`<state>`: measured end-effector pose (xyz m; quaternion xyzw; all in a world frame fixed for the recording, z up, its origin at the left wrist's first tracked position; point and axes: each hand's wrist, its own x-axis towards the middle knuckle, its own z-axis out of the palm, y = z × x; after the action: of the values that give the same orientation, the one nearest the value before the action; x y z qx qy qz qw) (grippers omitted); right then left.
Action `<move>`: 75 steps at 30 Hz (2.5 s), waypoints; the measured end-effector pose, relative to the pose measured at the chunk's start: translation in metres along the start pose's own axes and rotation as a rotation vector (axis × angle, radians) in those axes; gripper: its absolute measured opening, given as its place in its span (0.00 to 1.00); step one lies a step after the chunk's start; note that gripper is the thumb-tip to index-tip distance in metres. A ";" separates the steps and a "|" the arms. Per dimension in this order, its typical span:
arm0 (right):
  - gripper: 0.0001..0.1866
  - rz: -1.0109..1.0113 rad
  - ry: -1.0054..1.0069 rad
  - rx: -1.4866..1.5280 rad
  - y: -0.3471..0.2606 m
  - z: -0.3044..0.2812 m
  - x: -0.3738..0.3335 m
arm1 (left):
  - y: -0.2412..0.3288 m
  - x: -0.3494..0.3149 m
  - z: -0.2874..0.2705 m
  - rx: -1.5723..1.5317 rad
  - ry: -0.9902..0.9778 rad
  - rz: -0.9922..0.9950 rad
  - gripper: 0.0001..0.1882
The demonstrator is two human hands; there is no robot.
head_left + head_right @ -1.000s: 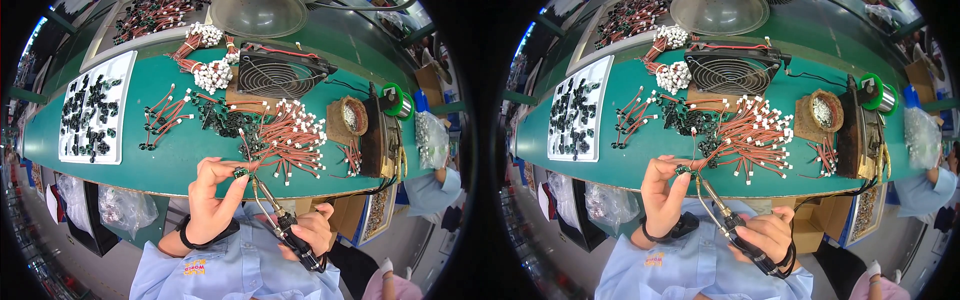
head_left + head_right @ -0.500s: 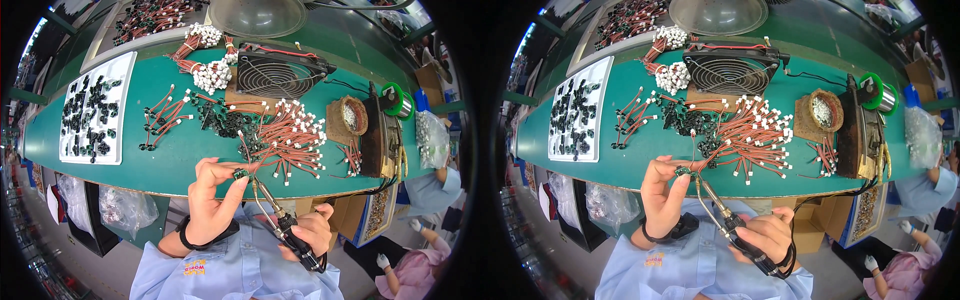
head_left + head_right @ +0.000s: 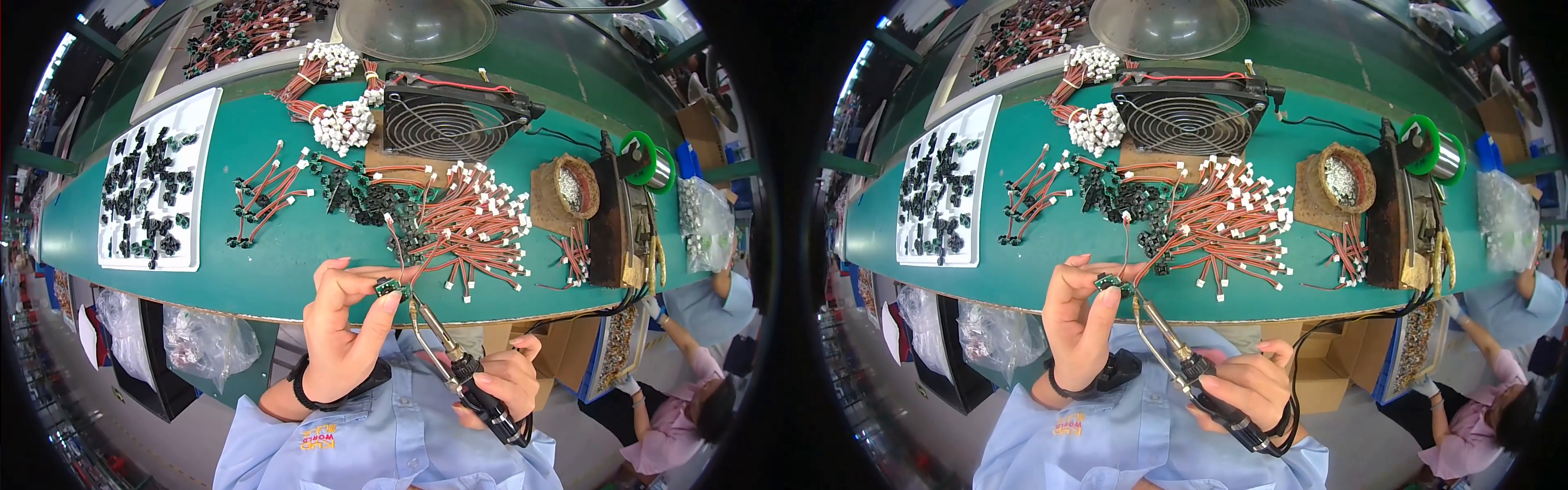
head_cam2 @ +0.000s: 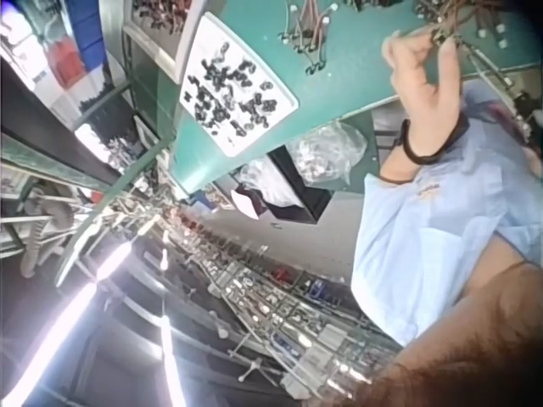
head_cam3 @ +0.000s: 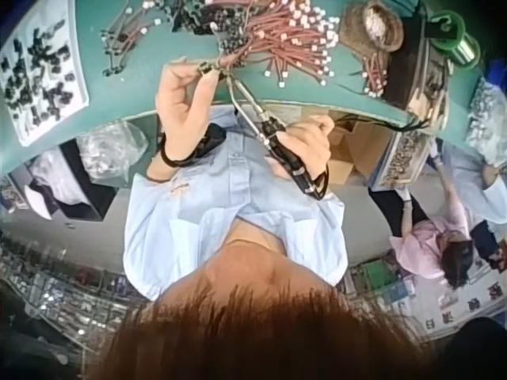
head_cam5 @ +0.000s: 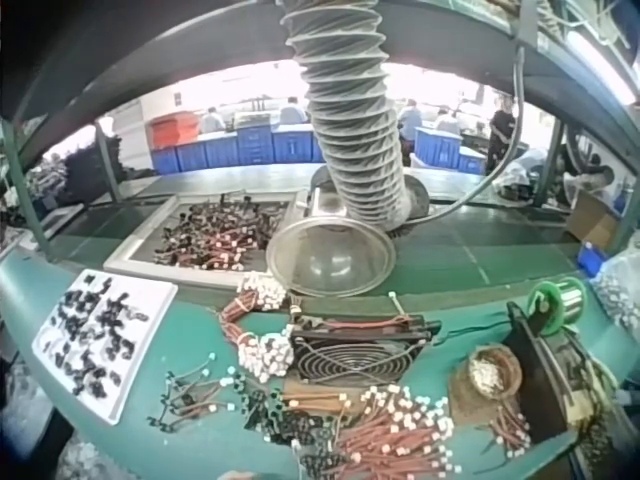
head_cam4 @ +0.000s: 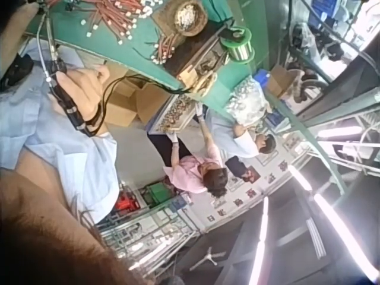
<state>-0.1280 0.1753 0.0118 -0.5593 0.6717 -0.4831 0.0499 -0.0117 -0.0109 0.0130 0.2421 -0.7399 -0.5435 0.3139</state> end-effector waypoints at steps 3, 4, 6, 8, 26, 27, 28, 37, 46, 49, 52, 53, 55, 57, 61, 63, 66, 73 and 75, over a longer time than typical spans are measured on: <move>0.28 0.003 -0.010 0.009 0.000 0.000 -0.001 | 0.000 -0.001 -0.001 0.001 0.006 -0.001 0.09; 0.28 0.000 -0.007 0.011 0.001 0.001 -0.001 | 0.000 -0.001 -0.001 0.001 0.005 0.001 0.09; 0.28 -0.005 0.001 0.011 0.000 0.001 -0.001 | 0.000 -0.001 -0.002 -0.003 0.002 0.008 0.09; 0.28 -0.004 -0.005 0.013 -0.001 0.001 -0.001 | -0.001 -0.002 -0.002 -0.011 0.003 0.007 0.09; 0.25 0.000 0.012 0.045 -0.003 -0.008 -0.004 | 0.012 0.001 0.004 -0.569 0.063 -0.332 0.07; 0.25 0.001 0.012 0.046 -0.003 -0.009 -0.004 | 0.012 0.002 0.004 -0.568 0.063 -0.333 0.07; 0.25 0.005 0.011 0.050 -0.002 -0.010 -0.003 | 0.012 0.003 0.005 -0.548 0.050 -0.309 0.07; 0.25 -0.015 0.008 0.057 0.003 -0.003 -0.002 | -0.001 -0.001 -0.002 -0.227 -0.033 -0.102 0.08; 0.24 -0.028 0.037 0.049 0.003 -0.001 -0.002 | -0.001 -0.002 0.000 -0.154 -0.006 -0.071 0.07; 0.24 -0.005 -0.036 0.031 -0.002 -0.008 0.003 | -0.003 -0.004 -0.001 -0.188 0.013 -0.087 0.08; 0.24 -0.004 -0.048 0.028 -0.001 -0.012 0.002 | -0.002 -0.002 -0.003 -0.215 0.013 -0.103 0.08; 0.25 -0.013 -0.023 0.030 0.000 -0.013 0.001 | -0.001 -0.001 -0.004 -0.228 0.002 -0.110 0.07; 0.25 -0.026 0.000 0.035 0.006 -0.013 -0.003 | 0.002 0.000 -0.005 -0.239 -0.007 -0.115 0.07; 0.26 -0.007 0.253 -0.008 0.020 -0.008 -0.013 | 0.006 0.003 -0.002 -0.513 -0.007 -0.219 0.06; 0.23 0.310 0.601 -0.102 0.046 -0.008 -0.007 | 0.005 0.000 -0.005 -0.667 0.004 -0.348 0.06; 0.22 0.391 0.539 -0.253 0.064 -0.016 0.013 | 0.005 0.001 -0.006 -0.676 0.003 -0.386 0.06; 0.20 0.493 0.506 -0.303 0.066 -0.016 0.025 | 0.010 0.002 -0.007 -0.698 0.107 -0.330 0.04; 0.14 0.556 0.479 0.122 0.051 0.017 0.019 | -0.034 0.006 -0.057 -0.206 0.486 -0.215 0.05; 0.16 0.272 0.296 -0.322 0.053 0.023 0.033 | -0.048 -0.001 -0.084 -0.104 0.514 -0.241 0.07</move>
<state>-0.1634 0.1304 -0.0215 -0.3877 0.8091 -0.4354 -0.0741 0.0506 -0.0791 -0.0158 0.4417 -0.5731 -0.5351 0.4361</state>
